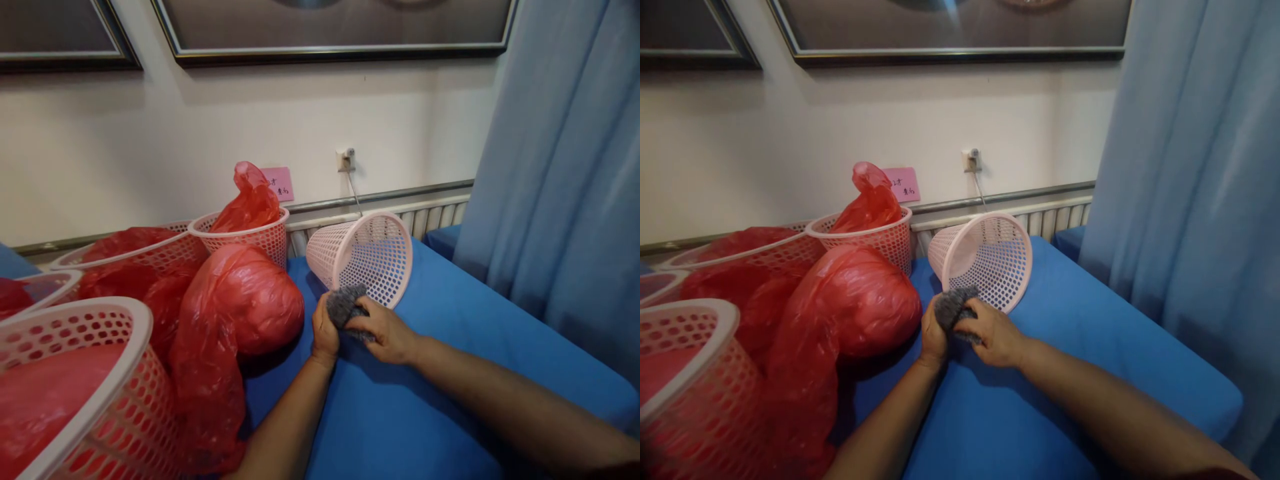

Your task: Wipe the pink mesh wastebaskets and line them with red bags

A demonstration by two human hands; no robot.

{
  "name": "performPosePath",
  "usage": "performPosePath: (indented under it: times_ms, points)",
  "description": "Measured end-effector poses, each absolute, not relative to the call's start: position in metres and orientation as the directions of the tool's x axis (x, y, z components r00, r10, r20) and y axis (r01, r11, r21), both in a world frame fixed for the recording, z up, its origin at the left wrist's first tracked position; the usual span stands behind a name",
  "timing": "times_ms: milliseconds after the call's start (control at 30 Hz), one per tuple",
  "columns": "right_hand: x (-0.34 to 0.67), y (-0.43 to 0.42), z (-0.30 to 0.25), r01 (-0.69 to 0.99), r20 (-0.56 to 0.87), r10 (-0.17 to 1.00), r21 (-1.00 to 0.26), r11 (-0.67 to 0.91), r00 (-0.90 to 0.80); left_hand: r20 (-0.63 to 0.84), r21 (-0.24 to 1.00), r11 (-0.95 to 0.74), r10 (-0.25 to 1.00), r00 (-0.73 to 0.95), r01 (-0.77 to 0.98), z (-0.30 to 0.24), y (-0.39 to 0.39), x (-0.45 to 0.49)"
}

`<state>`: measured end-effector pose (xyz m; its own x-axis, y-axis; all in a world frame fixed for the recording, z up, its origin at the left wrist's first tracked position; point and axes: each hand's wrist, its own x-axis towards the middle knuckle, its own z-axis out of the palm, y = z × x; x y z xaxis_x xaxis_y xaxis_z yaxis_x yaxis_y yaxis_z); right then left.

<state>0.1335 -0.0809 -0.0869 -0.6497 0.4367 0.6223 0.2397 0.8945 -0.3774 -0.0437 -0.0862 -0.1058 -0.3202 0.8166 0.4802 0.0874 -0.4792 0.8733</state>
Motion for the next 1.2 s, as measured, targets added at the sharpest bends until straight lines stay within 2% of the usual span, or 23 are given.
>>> performPosePath:
  times_ms: [67, 133, 267, 367, 467, 600, 700, 767, 833, 900, 967, 1000, 1067, 1200]
  points:
    - [0.145, -0.087, -0.111, 0.316, 0.485, 0.507, -0.424, 0.849, -0.713, 0.462, 0.883, -0.460, 0.822, -0.332, 0.091, -0.105, -0.086, -0.044]
    - [0.157, -0.080, -0.119, 0.458, 0.342, 0.628, -0.461, 0.760, -0.699, 0.449, 0.891, -0.443, 0.827, -0.340, 0.099, -0.106, -0.084, -0.042]
    - [0.179, -0.040, -0.105, 0.736, 0.155, 0.879, -0.493, 0.465, -0.451, 0.465, 0.880, -0.468, 0.805, -0.369, 0.088, -0.107, -0.082, -0.037]
    - [0.189, -0.012, -0.093, 0.827, 0.130, 0.957, -0.480, 0.291, -0.261, 0.449, 0.878, -0.478, 0.814, -0.369, 0.014, -0.109, -0.083, -0.033]
    - [0.184, -0.012, -0.094, 0.841, 0.134, 0.974, -0.492, 0.227, -0.184, 0.459, 0.879, -0.476, 0.819, -0.345, 0.039, -0.112, -0.084, -0.030]
    - [0.147, -0.050, -0.099, 0.742, 0.129, 0.933, -0.574, 0.347, -0.336, 0.491, 0.869, -0.477, 0.803, -0.337, 0.130, -0.116, -0.084, -0.032]
    - [0.119, -0.071, -0.077, 0.411, 0.310, 0.841, -0.763, 0.498, -0.444, 0.534, 0.846, -0.500, 0.781, -0.325, 0.188, -0.117, -0.083, -0.033]
    - [0.113, -0.066, -0.048, 0.159, 0.456, 0.808, -0.827, 0.540, -0.373, 0.572, 0.820, -0.527, 0.763, -0.302, 0.221, -0.117, -0.084, -0.033]
    - [0.121, -0.044, -0.016, 0.082, 0.519, 0.823, -0.833, 0.548, -0.230, 0.595, 0.803, -0.543, 0.752, -0.285, 0.245, -0.115, -0.087, -0.032]
    - [0.141, -0.014, 0.006, 0.140, 0.569, 0.821, -0.811, 0.569, -0.043, 0.600, 0.799, -0.538, 0.748, -0.284, 0.270, -0.113, -0.090, -0.031]
    - [0.169, 0.013, 0.009, 0.309, 0.613, 0.775, -0.775, 0.551, 0.153, 0.595, 0.801, -0.526, 0.748, -0.292, 0.286, -0.112, -0.092, -0.030]
    - [0.184, 0.022, 0.002, 0.407, 0.611, 0.767, -0.762, 0.504, 0.194, 0.594, 0.802, -0.522, 0.748, -0.296, 0.290, -0.111, -0.093, -0.029]
    - [0.208, 0.027, -0.023, 0.498, 0.573, 0.791, -0.760, 0.417, 0.213, 0.593, 0.804, -0.519, 0.743, -0.311, 0.292, -0.111, -0.093, -0.028]
    - [0.220, 0.000, -0.091, 0.506, 0.442, 0.879, -0.807, 0.303, 0.179, 0.574, 0.818, -0.498, 0.744, -0.343, 0.287, -0.113, -0.091, -0.027]
